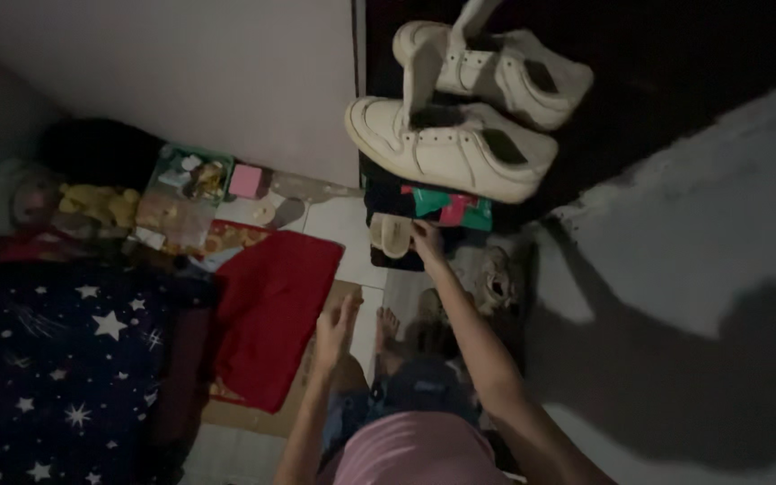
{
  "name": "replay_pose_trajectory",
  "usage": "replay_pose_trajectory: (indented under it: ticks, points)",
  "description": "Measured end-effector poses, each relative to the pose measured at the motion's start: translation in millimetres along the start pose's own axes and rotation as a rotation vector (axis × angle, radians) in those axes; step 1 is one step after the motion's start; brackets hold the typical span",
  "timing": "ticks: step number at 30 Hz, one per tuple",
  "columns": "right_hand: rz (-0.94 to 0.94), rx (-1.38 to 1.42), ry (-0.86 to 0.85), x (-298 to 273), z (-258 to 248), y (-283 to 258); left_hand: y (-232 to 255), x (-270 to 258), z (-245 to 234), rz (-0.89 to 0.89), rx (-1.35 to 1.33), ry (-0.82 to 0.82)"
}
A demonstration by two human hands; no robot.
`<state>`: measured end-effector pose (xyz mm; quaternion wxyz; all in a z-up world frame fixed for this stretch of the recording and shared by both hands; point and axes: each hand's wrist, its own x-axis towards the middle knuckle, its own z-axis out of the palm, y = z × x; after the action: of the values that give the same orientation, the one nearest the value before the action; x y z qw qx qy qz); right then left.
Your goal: The person cleans a pair of white sneakers using a small brush and a cloth. They scrub the soles and uppers, wipe the shoes, and place them on a nearby surface.
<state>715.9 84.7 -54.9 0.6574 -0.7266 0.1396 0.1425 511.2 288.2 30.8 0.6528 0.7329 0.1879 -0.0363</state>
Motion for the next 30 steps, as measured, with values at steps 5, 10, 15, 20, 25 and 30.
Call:
replay_pose_trajectory:
  ticks: [5, 10, 15, 20, 25, 30]
  points:
    - [0.062, -0.79, 0.122, 1, 2, -18, -42, 40, 21, -0.006, -0.164, -0.163]
    - [-0.571, -0.329, 0.195, -120, 16, -41, -56, 86, 82, -0.362, -0.601, -0.171]
    - [-0.918, -0.614, 0.022, -192, 14, -52, -9, 72, 143, -0.759, -0.831, -0.617]
    - [-0.722, -0.777, 0.326, -163, -71, -11, 91, 49, 169, -0.879, -0.871, -0.904]
    - [-0.444, -0.624, 0.613, -165, -147, 42, 127, 38, 147, -0.959, -1.208, -1.375]
    - [-0.517, -0.777, 0.877, -185, -125, 42, 92, 35, 194, -0.407, -0.555, -1.079]
